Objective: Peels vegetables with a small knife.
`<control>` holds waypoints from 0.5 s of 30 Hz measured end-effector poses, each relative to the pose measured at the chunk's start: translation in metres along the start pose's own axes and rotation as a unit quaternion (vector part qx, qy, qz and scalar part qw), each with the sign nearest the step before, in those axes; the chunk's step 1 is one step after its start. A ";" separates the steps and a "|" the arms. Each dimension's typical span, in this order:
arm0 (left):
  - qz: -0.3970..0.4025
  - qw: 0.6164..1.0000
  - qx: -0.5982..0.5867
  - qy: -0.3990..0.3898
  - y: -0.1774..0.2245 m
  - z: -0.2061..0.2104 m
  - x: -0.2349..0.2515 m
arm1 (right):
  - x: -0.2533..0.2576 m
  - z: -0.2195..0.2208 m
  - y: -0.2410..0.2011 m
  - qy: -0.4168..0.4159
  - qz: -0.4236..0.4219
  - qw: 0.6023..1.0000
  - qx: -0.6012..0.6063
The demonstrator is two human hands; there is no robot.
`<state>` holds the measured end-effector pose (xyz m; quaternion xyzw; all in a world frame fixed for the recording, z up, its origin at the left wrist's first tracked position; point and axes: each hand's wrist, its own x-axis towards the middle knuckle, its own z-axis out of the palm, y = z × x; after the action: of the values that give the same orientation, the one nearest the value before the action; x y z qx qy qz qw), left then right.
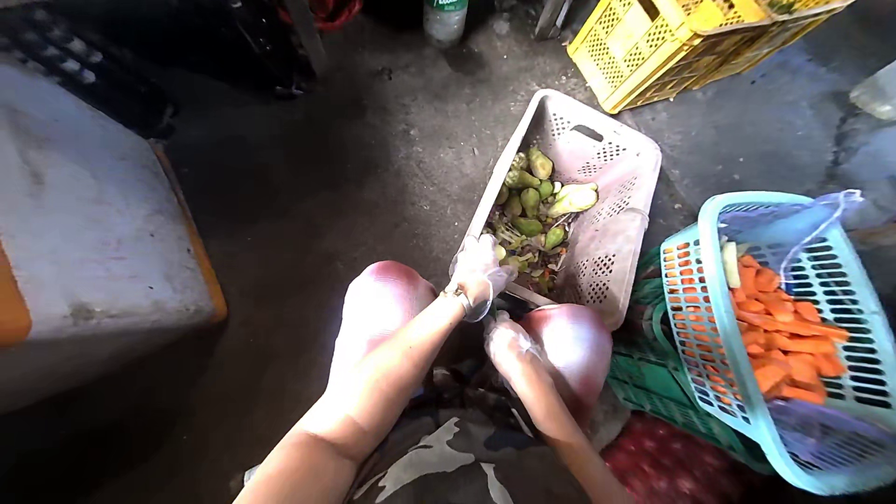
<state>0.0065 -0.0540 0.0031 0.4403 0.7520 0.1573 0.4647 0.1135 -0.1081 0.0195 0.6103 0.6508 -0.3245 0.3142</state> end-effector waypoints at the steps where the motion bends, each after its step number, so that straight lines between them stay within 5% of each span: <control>1: 0.006 1.000 -0.001 -0.001 -0.002 0.000 0.000 | 0.003 0.003 0.001 -0.001 -0.004 1.000 -0.002; 6: 0.043 0.997 -0.065 -0.013 -0.022 -0.004 0.034 | 0.005 0.007 0.002 0.009 0.000 1.000 0.006; 15: -0.028 0.991 -0.132 -0.010 -0.034 -0.006 0.048 | -0.026 -0.020 0.016 0.025 -0.016 0.999 0.019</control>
<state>-0.0251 -0.0334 -0.0426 0.3553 0.7323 0.2376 0.5301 0.1302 -0.1072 0.0517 0.6137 0.6615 -0.3266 0.2814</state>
